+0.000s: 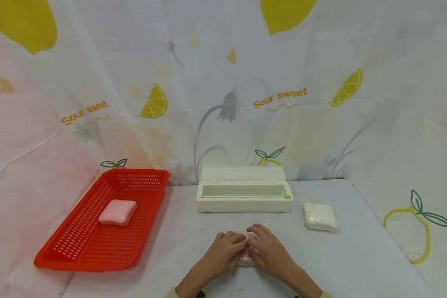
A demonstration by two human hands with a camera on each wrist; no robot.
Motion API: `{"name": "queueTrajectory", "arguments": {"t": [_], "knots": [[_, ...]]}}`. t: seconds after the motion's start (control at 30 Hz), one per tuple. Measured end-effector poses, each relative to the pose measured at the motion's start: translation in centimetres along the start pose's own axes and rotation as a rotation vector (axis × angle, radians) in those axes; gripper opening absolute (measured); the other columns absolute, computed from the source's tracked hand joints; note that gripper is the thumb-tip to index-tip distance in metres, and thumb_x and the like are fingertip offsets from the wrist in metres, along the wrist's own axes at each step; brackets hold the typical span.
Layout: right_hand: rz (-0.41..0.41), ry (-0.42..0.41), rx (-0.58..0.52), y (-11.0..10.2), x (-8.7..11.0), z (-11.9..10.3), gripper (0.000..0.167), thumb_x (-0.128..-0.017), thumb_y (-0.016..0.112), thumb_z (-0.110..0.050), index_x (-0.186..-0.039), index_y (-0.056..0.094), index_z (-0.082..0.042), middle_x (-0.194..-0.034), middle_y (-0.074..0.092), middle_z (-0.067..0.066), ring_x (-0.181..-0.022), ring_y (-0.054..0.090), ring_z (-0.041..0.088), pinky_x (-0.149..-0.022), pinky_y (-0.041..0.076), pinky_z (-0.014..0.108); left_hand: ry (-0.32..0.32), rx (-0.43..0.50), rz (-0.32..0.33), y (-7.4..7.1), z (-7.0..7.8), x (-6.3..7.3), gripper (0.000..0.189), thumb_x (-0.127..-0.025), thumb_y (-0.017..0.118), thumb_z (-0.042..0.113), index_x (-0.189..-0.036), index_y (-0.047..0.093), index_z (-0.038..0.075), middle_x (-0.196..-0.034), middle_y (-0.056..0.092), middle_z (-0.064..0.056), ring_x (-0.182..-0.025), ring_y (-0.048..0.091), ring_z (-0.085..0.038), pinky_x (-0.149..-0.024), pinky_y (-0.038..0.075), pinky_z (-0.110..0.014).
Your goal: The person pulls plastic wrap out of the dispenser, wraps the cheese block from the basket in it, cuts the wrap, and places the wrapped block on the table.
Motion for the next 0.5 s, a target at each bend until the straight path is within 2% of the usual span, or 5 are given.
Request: {"name": "queueTrajectory", "arguments": {"t": [0.13, 0.27, 0.33, 0.4, 0.5], "knots": [[-0.025, -0.147, -0.016, 0.0, 0.3, -0.8, 0.018, -0.08, 0.079, -0.014, -0.095, 0.069, -0.018, -0.118, 0.066, 0.006, -0.116, 0.06, 0.034, -0.09, 0.051, 0.048, 0.055, -0.052, -0.055, 0.1, 0.2, 0.5, 0.016, -0.093, 0.064, 0.021, -0.107, 0.072, 0.019, -0.12, 0.065, 0.002, -0.12, 0.056, -0.024, -0.087, 0.047, -0.045], [-0.093, -0.25, -0.016, 0.1, 0.6, -1.1, 0.017, -0.085, 0.074, -0.015, -0.101, 0.069, -0.017, -0.124, 0.065, 0.008, -0.115, 0.061, 0.032, -0.09, 0.051, 0.045, 0.053, -0.011, -0.183, 0.4, -0.2, 0.7, 0.025, -0.09, 0.061, 0.02, -0.114, 0.069, 0.022, -0.13, 0.062, 0.001, -0.125, 0.054, -0.024, -0.09, 0.047, -0.051], [-0.151, -0.255, -0.065, 0.2, 0.8, -0.9, 0.023, -0.085, 0.072, -0.014, -0.107, 0.069, -0.018, -0.131, 0.061, 0.009, -0.119, 0.058, 0.033, -0.092, 0.05, 0.046, 0.031, 0.04, -0.262, 0.7, -0.5, 0.9, 0.034, -0.084, 0.064, 0.02, -0.117, 0.067, 0.023, -0.136, 0.057, 0.0, -0.128, 0.051, -0.025, -0.091, 0.047, -0.054], [-0.215, -0.228, -0.117, 0.3, 1.0, -0.4, 0.037, -0.08, 0.071, -0.012, -0.116, 0.068, -0.02, -0.138, 0.057, 0.007, -0.123, 0.056, 0.034, -0.093, 0.049, 0.048, 0.005, 0.085, -0.332, 1.1, -0.8, 1.1, 0.041, -0.077, 0.069, 0.018, -0.117, 0.064, 0.025, -0.141, 0.053, 0.0, -0.132, 0.047, -0.026, -0.092, 0.045, -0.056], [-0.281, -0.18, -0.188, 0.5, 1.1, 0.4, 0.056, -0.071, 0.069, -0.004, -0.124, 0.065, -0.022, -0.144, 0.052, 0.006, -0.127, 0.051, 0.034, -0.095, 0.048, 0.05, -0.02, 0.124, -0.382, 1.5, -1.1, 1.4, 0.058, -0.072, 0.074, 0.01, -0.126, 0.06, 0.025, -0.146, 0.048, 0.001, -0.136, 0.042, -0.027, -0.093, 0.044, -0.059]]}}
Point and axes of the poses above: each hand's wrist, its own x-axis away from the middle knuckle, its own y-axis out of the palm, z = x × y, the point moved 9 cm from there along -x, towards the middle knuckle
